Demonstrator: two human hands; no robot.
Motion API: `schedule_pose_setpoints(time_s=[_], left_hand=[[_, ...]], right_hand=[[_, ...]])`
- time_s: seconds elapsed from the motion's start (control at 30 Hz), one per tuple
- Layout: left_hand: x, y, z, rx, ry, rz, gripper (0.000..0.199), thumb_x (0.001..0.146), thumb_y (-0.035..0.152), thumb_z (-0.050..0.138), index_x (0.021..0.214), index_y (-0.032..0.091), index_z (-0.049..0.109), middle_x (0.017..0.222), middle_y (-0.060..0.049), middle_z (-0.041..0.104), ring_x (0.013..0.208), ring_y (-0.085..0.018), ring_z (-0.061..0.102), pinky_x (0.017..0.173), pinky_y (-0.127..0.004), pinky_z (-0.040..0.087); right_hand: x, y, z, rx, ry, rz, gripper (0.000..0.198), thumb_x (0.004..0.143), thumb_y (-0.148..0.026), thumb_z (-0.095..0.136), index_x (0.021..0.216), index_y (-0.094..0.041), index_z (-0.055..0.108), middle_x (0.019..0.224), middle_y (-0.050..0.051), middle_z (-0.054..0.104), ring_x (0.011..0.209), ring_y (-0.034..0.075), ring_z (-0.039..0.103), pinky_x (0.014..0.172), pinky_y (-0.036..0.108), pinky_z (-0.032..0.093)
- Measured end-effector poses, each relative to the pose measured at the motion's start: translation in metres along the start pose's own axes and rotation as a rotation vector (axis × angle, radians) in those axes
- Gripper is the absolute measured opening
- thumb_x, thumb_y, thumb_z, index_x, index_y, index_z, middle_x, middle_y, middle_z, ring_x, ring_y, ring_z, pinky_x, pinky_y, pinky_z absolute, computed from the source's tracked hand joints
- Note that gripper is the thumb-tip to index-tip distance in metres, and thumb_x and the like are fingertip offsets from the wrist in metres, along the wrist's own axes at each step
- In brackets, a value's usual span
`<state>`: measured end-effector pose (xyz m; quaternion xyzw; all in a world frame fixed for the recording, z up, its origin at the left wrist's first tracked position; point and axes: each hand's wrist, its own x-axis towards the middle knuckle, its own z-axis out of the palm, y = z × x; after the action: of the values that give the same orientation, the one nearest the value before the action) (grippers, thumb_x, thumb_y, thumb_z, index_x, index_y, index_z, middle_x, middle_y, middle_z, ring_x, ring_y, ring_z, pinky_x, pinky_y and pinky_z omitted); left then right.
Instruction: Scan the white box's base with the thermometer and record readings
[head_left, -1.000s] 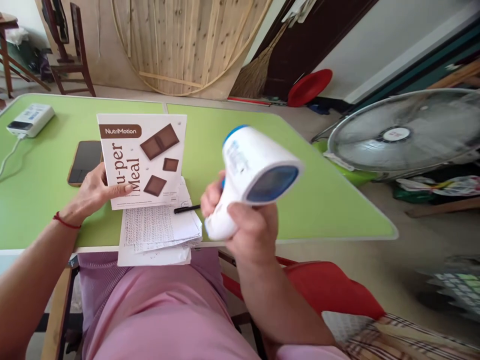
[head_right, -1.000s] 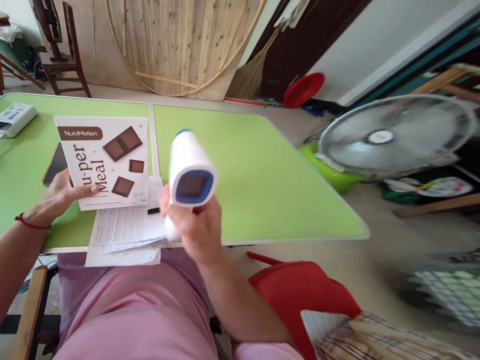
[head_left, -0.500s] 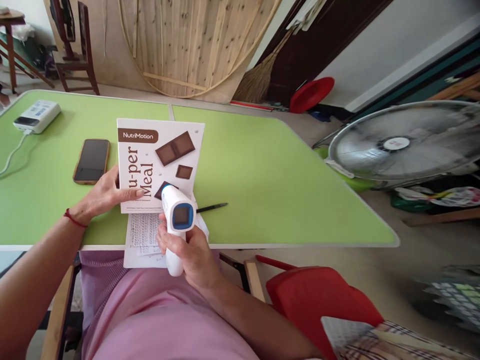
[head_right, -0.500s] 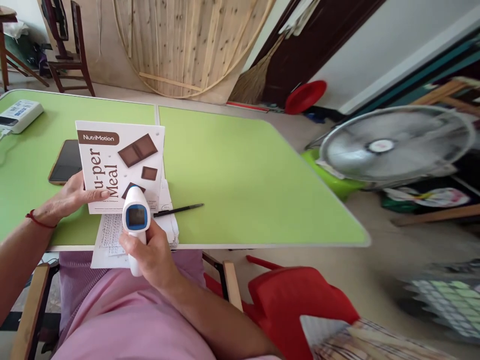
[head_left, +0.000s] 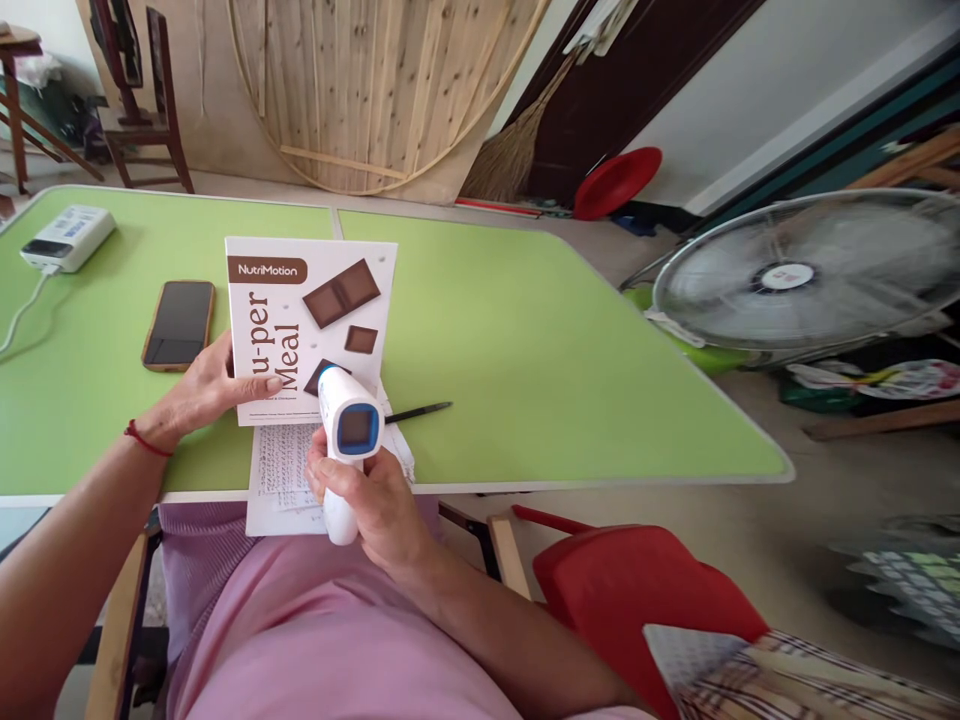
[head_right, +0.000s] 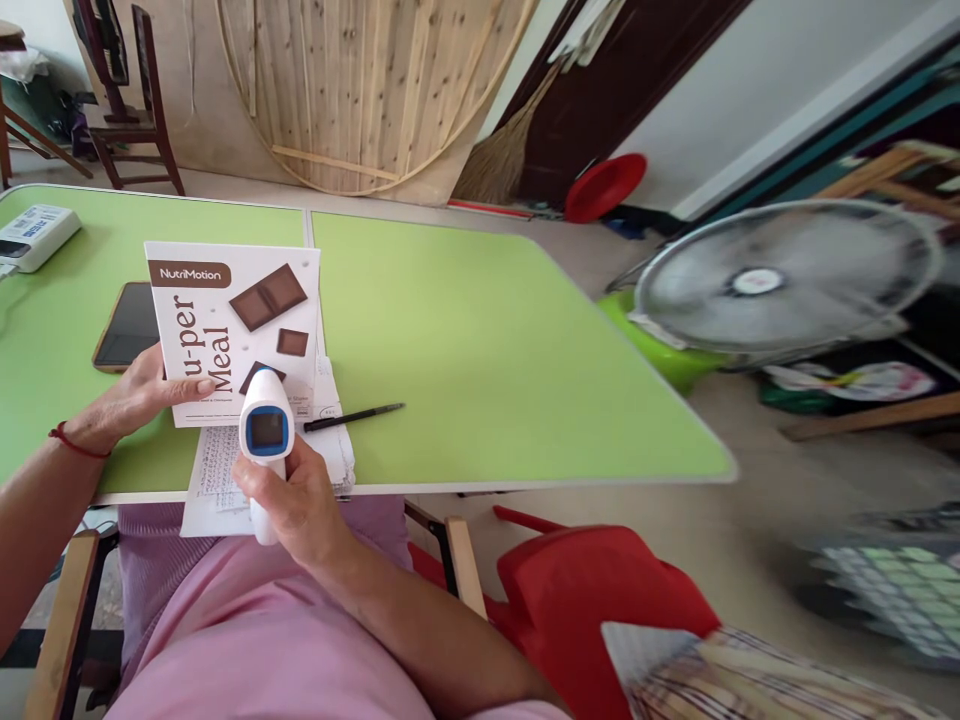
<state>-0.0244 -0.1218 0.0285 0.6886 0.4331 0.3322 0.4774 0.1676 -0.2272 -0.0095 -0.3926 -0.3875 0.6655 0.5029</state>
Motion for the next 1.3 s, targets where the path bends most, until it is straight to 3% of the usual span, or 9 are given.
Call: schedule_pose_setpoints(time_s=[0.6,0.87,1.3], left_hand=[[0.001,-0.004,-0.001,0.018,0.003,0.009,0.060,0.069,0.048,0.079,0.116,0.019,0.058,0.116,-0.008,0.069,0.103,-0.030,0.065,0.085,-0.039,0.055],[0.001,-0.007,-0.005,0.124,0.022,-0.002,0.058,0.071,0.050,0.077,0.117,0.021,0.058,0.115,-0.007,0.069,0.107,-0.031,0.063,0.089,-0.040,0.053],[-0.002,-0.005,-0.005,0.017,0.014,-0.045,0.061,0.070,0.050,0.078,0.120,0.021,0.059,0.116,-0.008,0.070,0.102,-0.031,0.066,0.082,-0.038,0.056]], right_hand=[[0.002,0.000,0.004,0.019,-0.012,-0.005,0.019,0.076,-0.035,0.067,0.074,-0.020,0.055,0.061,-0.004,0.048,0.055,0.010,0.041,0.055,0.027,0.034],[0.002,-0.001,0.005,0.025,0.001,-0.006,0.015,0.076,-0.032,0.068,0.076,-0.021,0.057,0.064,-0.004,0.052,0.057,0.010,0.044,0.057,0.027,0.037],[0.004,-0.013,0.006,0.045,-0.007,0.021,0.017,0.071,-0.032,0.066,0.081,-0.022,0.057,0.059,-0.005,0.048,0.053,0.010,0.041,0.052,0.027,0.034]])
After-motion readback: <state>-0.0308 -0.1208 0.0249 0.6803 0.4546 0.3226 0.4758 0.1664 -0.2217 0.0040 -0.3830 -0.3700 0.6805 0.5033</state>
